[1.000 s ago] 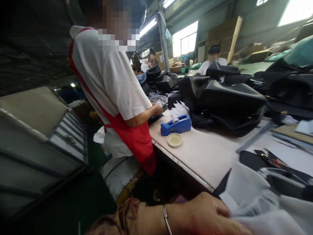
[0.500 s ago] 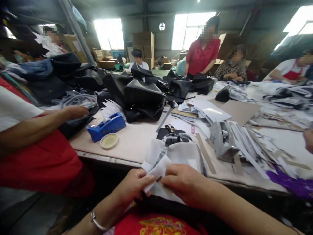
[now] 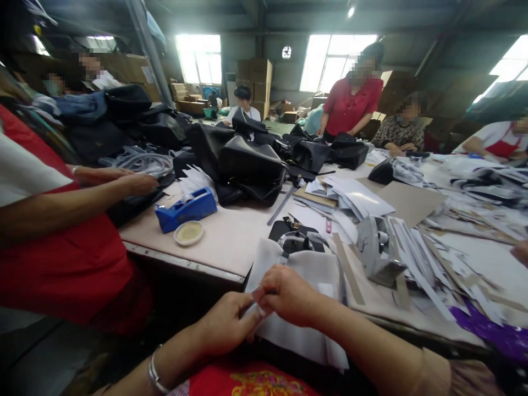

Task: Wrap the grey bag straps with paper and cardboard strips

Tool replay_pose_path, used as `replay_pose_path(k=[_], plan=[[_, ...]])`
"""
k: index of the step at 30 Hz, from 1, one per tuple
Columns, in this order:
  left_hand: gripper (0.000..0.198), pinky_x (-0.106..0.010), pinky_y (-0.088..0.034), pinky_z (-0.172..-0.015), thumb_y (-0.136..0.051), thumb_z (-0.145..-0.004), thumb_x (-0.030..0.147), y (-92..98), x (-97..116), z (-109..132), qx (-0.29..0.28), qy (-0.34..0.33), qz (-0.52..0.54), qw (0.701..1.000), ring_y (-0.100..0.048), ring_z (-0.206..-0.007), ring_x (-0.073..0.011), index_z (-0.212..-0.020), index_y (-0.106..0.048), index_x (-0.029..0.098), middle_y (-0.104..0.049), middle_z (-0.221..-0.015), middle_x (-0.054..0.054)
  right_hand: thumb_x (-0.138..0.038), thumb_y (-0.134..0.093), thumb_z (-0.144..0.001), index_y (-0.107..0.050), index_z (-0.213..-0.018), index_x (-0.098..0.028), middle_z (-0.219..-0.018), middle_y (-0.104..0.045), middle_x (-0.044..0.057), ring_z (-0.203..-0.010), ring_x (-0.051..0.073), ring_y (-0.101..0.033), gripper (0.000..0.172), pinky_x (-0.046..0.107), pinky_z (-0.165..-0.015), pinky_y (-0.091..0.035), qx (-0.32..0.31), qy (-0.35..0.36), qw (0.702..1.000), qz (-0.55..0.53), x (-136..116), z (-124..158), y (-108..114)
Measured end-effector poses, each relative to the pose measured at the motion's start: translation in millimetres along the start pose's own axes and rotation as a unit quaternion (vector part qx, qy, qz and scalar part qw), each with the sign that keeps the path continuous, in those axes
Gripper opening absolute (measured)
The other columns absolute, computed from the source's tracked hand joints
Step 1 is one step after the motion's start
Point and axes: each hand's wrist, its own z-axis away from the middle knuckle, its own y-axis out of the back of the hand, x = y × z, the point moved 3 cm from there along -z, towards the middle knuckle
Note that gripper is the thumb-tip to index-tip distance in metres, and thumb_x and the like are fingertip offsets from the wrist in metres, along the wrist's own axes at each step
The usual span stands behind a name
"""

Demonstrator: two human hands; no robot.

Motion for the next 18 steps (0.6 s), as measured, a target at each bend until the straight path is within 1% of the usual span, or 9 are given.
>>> replay_pose_path(k=[3,5,6,9,11,12,15,16,18], plan=[[0.048,-0.02,-0.035,-0.046,-0.052,-0.087,0.058,-0.6,-1.3,0.5,0.006,0.014,0.003,1.0,-0.061,-0.054,-0.0153,-0.086,-0.071,0.014,-0.067,-0.063,-0.003,0.0,-0.065,-0.066,-0.073,-0.068,-0.02,-0.071,-0.069,-0.002,-0.079,0.016,-0.061,0.022,0.027,-0.076,-0.043,0.073,-0.058,0.995,-0.039,4.2,4.8,-3.9],[0.051,-0.02,-0.035,-0.046,-0.05,-0.087,0.06,-2.5,-1.7,-0.3,0.02,0.028,0.009,0.999,-0.061,-0.053,-0.0157,-0.084,-0.072,0.014,-0.065,-0.057,-0.002,-0.004,-0.067,-0.068,-0.076,-0.072,-0.021,-0.075,-0.07,-0.001,-0.08,0.017,-0.062,0.02,0.027,-0.074,-0.044,0.093,-0.088,0.99,-0.057,7.7,7.4,-5.9],[0.052,-0.02,-0.036,-0.047,-0.049,-0.088,0.061,-3.9,-1.8,-0.7,0.025,0.035,0.017,0.999,-0.062,-0.053,-0.0159,-0.085,-0.072,0.015,-0.064,-0.055,-0.002,-0.006,-0.068,-0.069,-0.076,-0.073,-0.021,-0.076,-0.069,0.0,-0.08,0.017,-0.062,0.018,0.027,-0.074,-0.045,0.089,-0.093,0.99,-0.059,8.9,8.0,-5.9],[0.048,-0.021,-0.038,-0.047,-0.048,-0.089,0.055,-8.3,-2.2,-1.5,0.032,0.044,0.029,0.998,-0.062,-0.052,-0.0163,-0.084,-0.073,0.014,-0.064,-0.054,-0.002,-0.01,-0.064,-0.077,-0.074,-0.075,-0.019,-0.077,-0.069,0.001,-0.08,0.017,-0.062,0.014,0.028,-0.074,-0.045,0.028,-0.071,0.996,-0.041,7.6,7.9,-0.2],[0.043,-0.021,-0.036,-0.046,-0.05,-0.089,0.05,-9.6,-2.4,-1.2,0.037,0.045,0.018,0.998,-0.062,-0.052,-0.0163,-0.082,-0.072,0.014,-0.064,-0.054,-0.002,-0.011,-0.061,-0.079,-0.073,-0.083,-0.019,-0.081,-0.069,0.001,-0.081,0.017,-0.062,0.015,0.028,-0.075,-0.046,-0.021,-0.063,0.997,-0.028,4.2,6.9,8.7],[0.042,-0.021,-0.036,-0.046,-0.051,-0.088,0.049,-9.6,-2.4,-0.8,0.04,0.047,0.011,0.998,-0.062,-0.052,-0.0164,-0.08,-0.072,0.014,-0.065,-0.054,-0.002,-0.011,-0.062,-0.078,-0.071,-0.089,-0.019,-0.085,-0.07,0.001,-0.082,0.017,-0.062,0.017,0.027,-0.076,-0.046,-0.038,-0.068,0.997,-0.022,2.2,5.8,14.1],[0.046,-0.021,-0.035,-0.046,-0.053,-0.086,0.055,-7.7,-1.3,0.4,0.046,0.05,-0.004,0.998,-0.062,-0.052,-0.0169,-0.077,-0.071,0.014,-0.065,-0.054,-0.003,-0.014,-0.068,-0.075,-0.067,-0.109,-0.02,-0.102,-0.07,0.002,-0.091,0.018,-0.063,0.035,0.028,-0.081,-0.047,-0.083,-0.07,0.994,0.013,-6.6,-0.8,28.9],[0.047,-0.022,-0.036,-0.046,-0.052,-0.086,0.056,-7.0,-0.5,0.6,0.044,0.047,-0.007,0.998,-0.063,-0.052,-0.0171,-0.077,-0.071,0.014,-0.065,-0.054,-0.003,-0.016,-0.069,-0.076,-0.066,-0.112,-0.021,-0.105,-0.069,0.003,-0.094,0.019,-0.062,0.036,0.028,-0.084,-0.047,-0.107,-0.055,0.992,0.035,-10.7,-4.2,31.7],[0.045,-0.022,-0.036,-0.047,-0.051,-0.087,0.055,-6.0,0.9,0.7,0.035,0.041,-0.01,0.998,-0.063,-0.052,-0.0171,-0.078,-0.071,0.015,-0.066,-0.054,-0.003,-0.021,-0.067,-0.081,-0.069,-0.112,-0.021,-0.107,-0.067,0.005,-0.097,0.02,-0.061,0.03,0.03,-0.086,-0.046,-0.167,-0.024,0.982,0.085,-18.1,-12.2,33.8]])
